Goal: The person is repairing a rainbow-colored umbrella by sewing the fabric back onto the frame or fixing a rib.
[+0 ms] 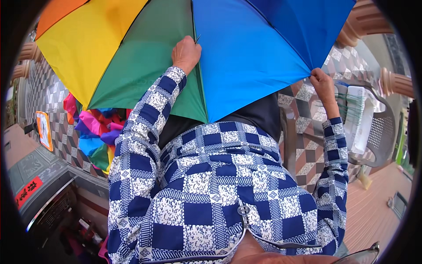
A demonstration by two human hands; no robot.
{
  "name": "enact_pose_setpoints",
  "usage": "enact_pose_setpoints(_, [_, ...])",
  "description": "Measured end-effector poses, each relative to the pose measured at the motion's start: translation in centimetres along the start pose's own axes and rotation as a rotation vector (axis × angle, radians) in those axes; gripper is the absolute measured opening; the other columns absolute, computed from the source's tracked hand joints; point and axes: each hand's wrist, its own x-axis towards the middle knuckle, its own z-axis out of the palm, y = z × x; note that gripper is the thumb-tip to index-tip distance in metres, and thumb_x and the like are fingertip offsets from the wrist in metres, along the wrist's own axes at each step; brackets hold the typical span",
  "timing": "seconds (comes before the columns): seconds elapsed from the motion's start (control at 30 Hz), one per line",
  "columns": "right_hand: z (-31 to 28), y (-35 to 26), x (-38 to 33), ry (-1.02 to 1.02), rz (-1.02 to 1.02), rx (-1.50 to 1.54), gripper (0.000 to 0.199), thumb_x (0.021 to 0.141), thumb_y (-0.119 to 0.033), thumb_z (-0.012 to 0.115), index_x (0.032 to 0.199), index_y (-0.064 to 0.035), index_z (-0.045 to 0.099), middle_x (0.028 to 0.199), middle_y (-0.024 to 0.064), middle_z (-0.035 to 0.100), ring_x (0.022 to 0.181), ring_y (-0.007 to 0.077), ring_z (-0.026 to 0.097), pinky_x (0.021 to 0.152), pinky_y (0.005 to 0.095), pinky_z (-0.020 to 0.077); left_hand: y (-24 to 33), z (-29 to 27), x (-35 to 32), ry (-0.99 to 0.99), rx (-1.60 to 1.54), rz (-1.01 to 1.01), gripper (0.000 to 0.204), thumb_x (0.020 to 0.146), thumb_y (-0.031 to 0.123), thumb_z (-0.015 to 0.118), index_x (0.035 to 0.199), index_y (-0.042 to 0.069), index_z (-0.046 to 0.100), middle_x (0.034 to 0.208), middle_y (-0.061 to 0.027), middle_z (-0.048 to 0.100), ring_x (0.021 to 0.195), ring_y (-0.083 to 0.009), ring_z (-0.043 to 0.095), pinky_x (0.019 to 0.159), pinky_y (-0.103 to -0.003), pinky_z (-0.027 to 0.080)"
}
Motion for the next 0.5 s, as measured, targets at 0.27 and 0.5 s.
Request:
enact_pose_setpoints(0.27, [-2.1,-0.8,0.6,-0.024,0.064,0.024,0.006,0.077,-0.011,0.056,0.078,-0.0056,0.056,0.066,0.0152,0.057,0.06,0.032,0.058,0.055,0.0373,0.045,0.4,-0.4,0.3,-0.067,-0.166,-0.075,0.025,0.078,0.018,0.051,0.089,-0.004,0.055,0.081,-0.0243,0.062,0.074,-0.039,0.061,0.073,-0.046,0.047])
enact_pose_setpoints(0.5, [-2.2,0.0,0.9,-0.037,0.082,0.017,0.007,0.076,-0.01,0.058,0.078,-0.0046,0.056,0.062,0.0136,0.054,0.055,0.0232,0.055,0.053,0.0323,0.0429,-0.2,0.0,0.1,-0.275,-0.938,-0.272,0.017,0.084,0.01,0.051,0.091,-0.005,0.048,0.069,-0.0145,0.055,0.044,-0.0183,0.055,0.047,-0.032,0.048])
